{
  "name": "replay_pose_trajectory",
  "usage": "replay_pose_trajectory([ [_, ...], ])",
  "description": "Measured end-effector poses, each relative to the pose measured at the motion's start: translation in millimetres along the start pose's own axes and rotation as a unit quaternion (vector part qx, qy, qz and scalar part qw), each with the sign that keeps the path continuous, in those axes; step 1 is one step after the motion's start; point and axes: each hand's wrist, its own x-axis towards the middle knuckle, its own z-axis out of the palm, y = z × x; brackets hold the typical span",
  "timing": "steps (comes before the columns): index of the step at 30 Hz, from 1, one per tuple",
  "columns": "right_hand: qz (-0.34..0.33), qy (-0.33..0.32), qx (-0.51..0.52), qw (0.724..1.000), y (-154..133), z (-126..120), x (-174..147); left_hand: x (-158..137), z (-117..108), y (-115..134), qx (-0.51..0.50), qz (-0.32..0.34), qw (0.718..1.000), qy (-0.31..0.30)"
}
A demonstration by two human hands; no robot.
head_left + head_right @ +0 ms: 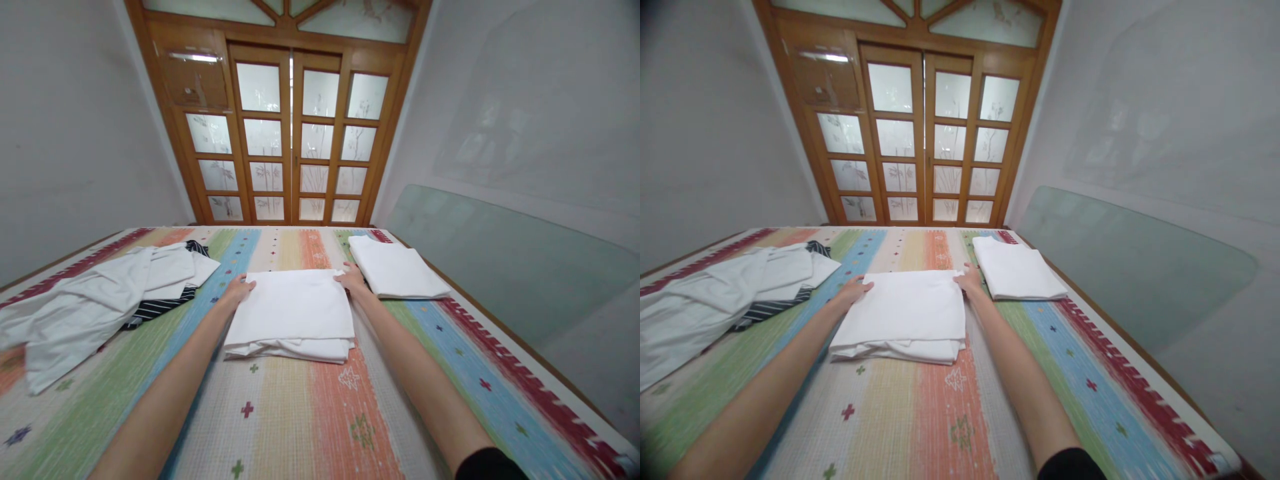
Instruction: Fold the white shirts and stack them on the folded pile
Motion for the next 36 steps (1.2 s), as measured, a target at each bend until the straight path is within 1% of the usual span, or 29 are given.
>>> replay_pose_trajectory([
  [2,-0.004,0.047,-0.087,0.995,-4,-2,-6,0,-6,3,0.053,0.016,0.998,0.030],
  [4,-0.042,0.075,-0.152,0.985,-12,-3,-14,-4,-11,8,0.159,0.066,0.983,0.060],
  [5,-0.075,0.093,-0.181,0.976,-17,-3,-20,-7,-11,12,0.227,0.106,0.965,0.075],
  [7,-0.159,0.131,-0.256,0.944,-31,5,-32,-16,-6,20,0.350,0.194,0.911,0.101],
  [8,-0.197,0.141,-0.283,0.928,-39,12,-38,-22,1,24,0.387,0.231,0.886,0.106],
  [9,-0.228,0.133,-0.298,0.917,-46,21,-45,-28,10,28,0.411,0.261,0.867,0.106],
  [10,-0.256,0.107,-0.305,0.911,-53,32,-51,-35,20,31,0.424,0.283,0.855,0.097],
  [12,-0.293,0.057,-0.311,0.902,-63,57,-62,-46,44,34,0.437,0.315,0.841,0.059],
  [14,-0.316,0.011,-0.313,0.896,-64,81,-72,-53,66,31,0.452,0.339,0.825,0.012],
  [15,-0.317,-0.007,-0.314,0.895,-62,90,-75,-55,74,27,0.461,0.345,0.818,-0.008],
  [17,-0.309,-0.033,-0.321,0.895,-52,102,-80,-55,83,17,0.473,0.353,0.807,-0.024],
  [20,-0.308,-0.053,-0.334,0.889,-38,106,-83,-52,85,3,0.472,0.350,0.809,-0.016],
  [23,-0.300,-0.067,-0.344,0.887,-32,101,-81,-50,81,-2,0.472,0.330,0.817,-0.013],
  [25,-0.286,-0.075,-0.353,0.887,-31,97,-79,-49,77,-1,0.484,0.312,0.818,-0.009],
  [30,-0.255,-0.097,-0.378,0.885,-27,82,-68,-40,61,0,0.548,0.254,0.797,-0.005],
  [33,-0.232,-0.077,-0.383,0.891,-20,69,-60,-35,49,-1,0.560,0.249,0.790,0.002],
  [36,-0.214,-0.051,-0.386,0.896,-15,58,-54,-32,41,-2,0.562,0.238,0.792,-0.002],
])
